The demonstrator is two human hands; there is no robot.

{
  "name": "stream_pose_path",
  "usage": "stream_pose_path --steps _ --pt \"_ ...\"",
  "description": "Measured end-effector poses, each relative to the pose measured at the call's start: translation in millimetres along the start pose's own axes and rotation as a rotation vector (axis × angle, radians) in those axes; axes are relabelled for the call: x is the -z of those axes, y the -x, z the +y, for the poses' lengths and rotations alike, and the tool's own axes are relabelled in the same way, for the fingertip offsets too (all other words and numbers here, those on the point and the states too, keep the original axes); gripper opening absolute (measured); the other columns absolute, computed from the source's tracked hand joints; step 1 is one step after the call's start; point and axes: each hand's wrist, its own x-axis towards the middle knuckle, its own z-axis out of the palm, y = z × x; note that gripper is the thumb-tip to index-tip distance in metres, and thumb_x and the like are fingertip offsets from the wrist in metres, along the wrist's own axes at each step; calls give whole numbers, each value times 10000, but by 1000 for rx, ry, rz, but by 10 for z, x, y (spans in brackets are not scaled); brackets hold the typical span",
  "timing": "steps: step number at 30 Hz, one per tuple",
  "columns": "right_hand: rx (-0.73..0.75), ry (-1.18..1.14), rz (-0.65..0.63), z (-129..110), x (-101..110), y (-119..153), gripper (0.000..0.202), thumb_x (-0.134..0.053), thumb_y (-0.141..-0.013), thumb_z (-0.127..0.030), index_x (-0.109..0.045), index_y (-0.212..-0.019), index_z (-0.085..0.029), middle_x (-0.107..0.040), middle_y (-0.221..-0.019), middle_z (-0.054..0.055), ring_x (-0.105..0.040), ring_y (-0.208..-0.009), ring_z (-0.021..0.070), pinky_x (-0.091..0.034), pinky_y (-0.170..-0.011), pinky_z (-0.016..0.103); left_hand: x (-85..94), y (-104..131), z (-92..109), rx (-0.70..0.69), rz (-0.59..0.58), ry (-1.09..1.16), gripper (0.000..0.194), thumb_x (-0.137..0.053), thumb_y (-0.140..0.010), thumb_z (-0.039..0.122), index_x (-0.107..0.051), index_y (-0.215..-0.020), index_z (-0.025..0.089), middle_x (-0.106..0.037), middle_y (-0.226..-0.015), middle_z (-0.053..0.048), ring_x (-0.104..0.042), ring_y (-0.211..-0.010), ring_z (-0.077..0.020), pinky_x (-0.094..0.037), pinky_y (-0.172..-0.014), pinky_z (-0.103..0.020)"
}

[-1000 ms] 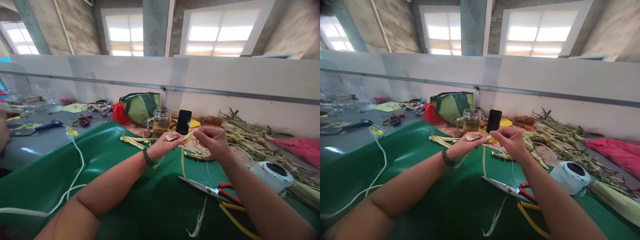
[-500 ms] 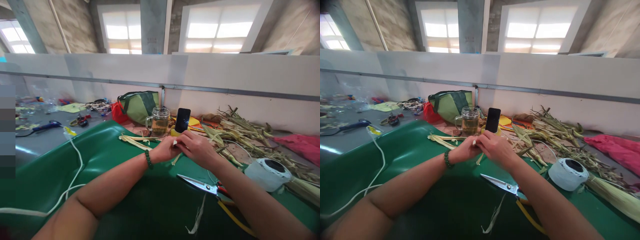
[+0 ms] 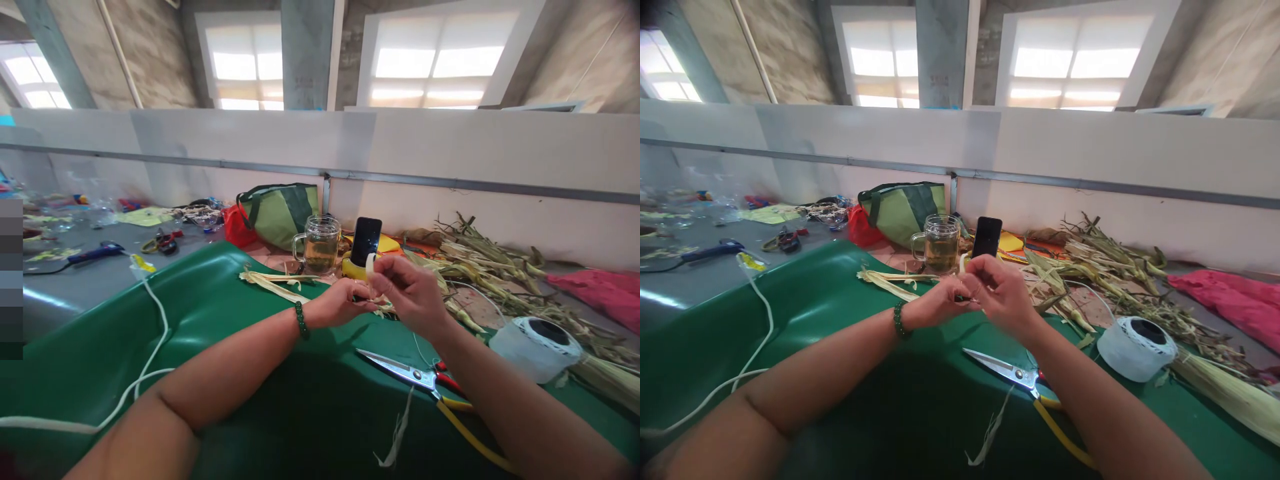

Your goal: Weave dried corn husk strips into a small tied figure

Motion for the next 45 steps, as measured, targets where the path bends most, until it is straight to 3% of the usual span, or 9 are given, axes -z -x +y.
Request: stream_pose_path --steps 4,10,14,18,22,30,37,41,45 --pt "-98 -51 153 157 81 -83 405 -509 -792 -594 -538 -718 -198 -517 -529 -19 -472 -457 109 -393 -481 247 124 6 55 129 -66 100 460 -656 -667 567 -661 -648 108 -427 -512 41 -378 -529 -73 -310 -520 -213" --pt "-333 188 -262 336 149 -166 658 -343 -799 -707 -563 -478 -176 -497 -405 6 -424 -388 102 -330 -456 252 192 -9 78 176 14 350 510 -705 -600 582 -667 -761 99 -458 -571 39 -398 -548 -64 -336 -551 -213" --pt "-315 312 -172 362 122 -188 586 -424 -774 -666 -550 -467 -183 -497 -450 1 -412 -434 107 -278 -451 250 197 18 136 145 5 273 428 -727 -617 516 -649 -734 112 -452 -547 49 -379 -528 -58 -289 -514 -206" --pt "-328 68 -203 364 86 -202 504 -530 -693 -651 -565 -502 -187 -464 -442 -27 -316 -409 82 -218 -415 242 178 31 155 190 4 347 481 -696 -614 588 -611 -626 115 -497 -560 25 -408 -529 -61 -331 -532 -211" --pt "-354 -84 -59 332 26 -184 491 -627 -607 -644 -478 -457 -201 -401 -416 -48 -281 -411 75 -208 -407 240 162 28 130 213 6 435 544 -677 -602 635 -672 -737 108 -519 -587 15 -443 -541 -62 -351 -544 -206" --pt "-312 35 135 427 -43 -150 530 -618 -651 -603 -358 -412 -209 -309 -419 -49 -265 -437 78 -225 -423 248 181 40 137 119 -14 155 417 -711 -647 502 -708 -751 99 -576 -601 -1 -469 -527 -71 -367 -527 -213" --pt "-348 14 98 502 3 -190 559 -596 -638 -670 -355 -418 -216 -315 -420 -48 -268 -416 76 -210 -402 248 171 34 109 213 -10 294 510 -739 -559 579 -710 -751 107 -568 -596 0 -471 -541 -67 -379 -541 -204" --pt "-284 10 87 447 8 -179 579 -519 -698 -700 -416 -422 -202 -383 -416 -31 -324 -406 81 -251 -406 243 160 24 130 249 -3 495 556 -703 -579 622 -711 -773 101 -560 -601 -6 -472 -554 -67 -382 -546 -204" --pt "-236 47 92 434 20 -163 616 -434 -748 -715 -467 -430 -188 -416 -396 -16 -363 -397 86 -283 -417 239 176 18 148 233 34 500 500 -749 -554 570 -705 -723 102 -548 -568 6 -469 -540 -64 -364 -536 -203"
